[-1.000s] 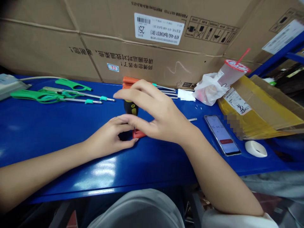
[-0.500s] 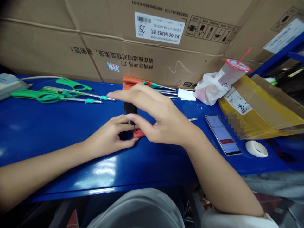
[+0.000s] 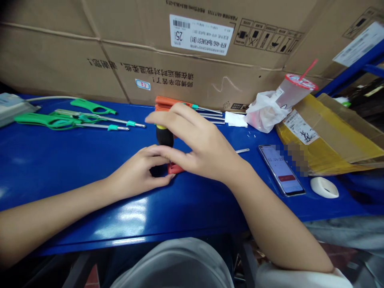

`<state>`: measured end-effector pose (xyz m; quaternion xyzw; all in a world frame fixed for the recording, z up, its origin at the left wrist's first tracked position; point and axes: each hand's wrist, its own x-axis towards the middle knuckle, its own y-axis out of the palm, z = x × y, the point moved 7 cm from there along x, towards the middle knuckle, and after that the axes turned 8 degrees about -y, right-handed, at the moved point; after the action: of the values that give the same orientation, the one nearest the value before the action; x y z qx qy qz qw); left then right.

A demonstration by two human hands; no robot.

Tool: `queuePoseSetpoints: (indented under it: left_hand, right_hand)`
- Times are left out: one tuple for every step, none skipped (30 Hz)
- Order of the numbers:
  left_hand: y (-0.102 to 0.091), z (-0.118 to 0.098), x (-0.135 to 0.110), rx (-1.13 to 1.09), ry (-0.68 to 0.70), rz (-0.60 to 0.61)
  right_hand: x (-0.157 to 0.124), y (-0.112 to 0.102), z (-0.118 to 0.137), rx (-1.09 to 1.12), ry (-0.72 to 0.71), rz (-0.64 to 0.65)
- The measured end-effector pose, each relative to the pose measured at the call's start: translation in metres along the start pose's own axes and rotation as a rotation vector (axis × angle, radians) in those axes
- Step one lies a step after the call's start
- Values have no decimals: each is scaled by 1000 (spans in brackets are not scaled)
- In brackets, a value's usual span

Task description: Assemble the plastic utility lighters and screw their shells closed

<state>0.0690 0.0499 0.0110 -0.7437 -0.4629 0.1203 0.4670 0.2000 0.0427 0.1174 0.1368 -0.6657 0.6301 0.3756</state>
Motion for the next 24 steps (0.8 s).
queuePoseSetpoints:
  left_hand:
    - [0,0,0,-5,6,-3]
    - [0,-1,0,-11,14,-5]
    - [-1,-1,0,-15,21,-12]
    - [-1,-2,0,-16,24,-16]
    - [-1,-2,0,-13,24,-16]
    - [-1,-2,0,-6,19,-14]
    - [-1,-2,0,1,12,-9]
    - [-1,-1,0,6,6,-6]
    - [-1,-1,0,8,3,-4]
    - [-2,-1,0,5,5,-7]
    - [-2,-1,0,1,8,-12]
    - [-2,0,-1,-3,12,-15]
    - [-2,0,-1,-7,17,-19]
    - [-2,0,-1,-10,21,-20]
    - [-1,1,-1,-10,22,-19]
    - [-1,1,-1,-11,21,-19]
    - [0,2,-1,-12,19,-20]
    - [0,2,-1,-14,16,-22]
    - [0,2,-1,-16,10,-21]
    - [1,2,-1,-17,5,-21]
    - [1,2,-1,-17,0,-21]
    - [1,2,-1,-17,-4,-19]
    - [0,2,-1,-16,-10,-17]
    - [0,1,-1,-12,-15,-17]
  right_hand:
    - [0,1,1,28,-6,6]
    - [1,1,2,63,-11,14]
    - [1,2,3,95,-16,20]
    - [1,2,4,117,-21,22]
    - [1,2,4,125,-28,14]
    - [0,1,4,121,-39,3]
    - [0,0,5,109,-51,-9]
    - [0,-1,5,94,-65,-19]
    - [-1,-1,5,84,-76,-25]
    - [-1,0,4,86,-78,-20]
    - [-1,1,4,101,-74,-7]
    - [-1,2,4,127,-60,11]
    - [-1,3,3,157,-41,26]
    - [-1,4,2,182,-17,38]
    - [-2,5,2,194,2,41]
    - [-1,5,1,188,15,36]
    - [-1,4,1,166,23,24]
    - [-1,3,2,138,27,13]
    - [0,3,2,110,24,3]
    - [1,3,3,91,17,-1]
    - [1,3,4,82,8,-2]
    - [1,4,4,82,-1,1]
    - [1,5,5,89,-10,4]
    - [1,5,6,99,-17,8]
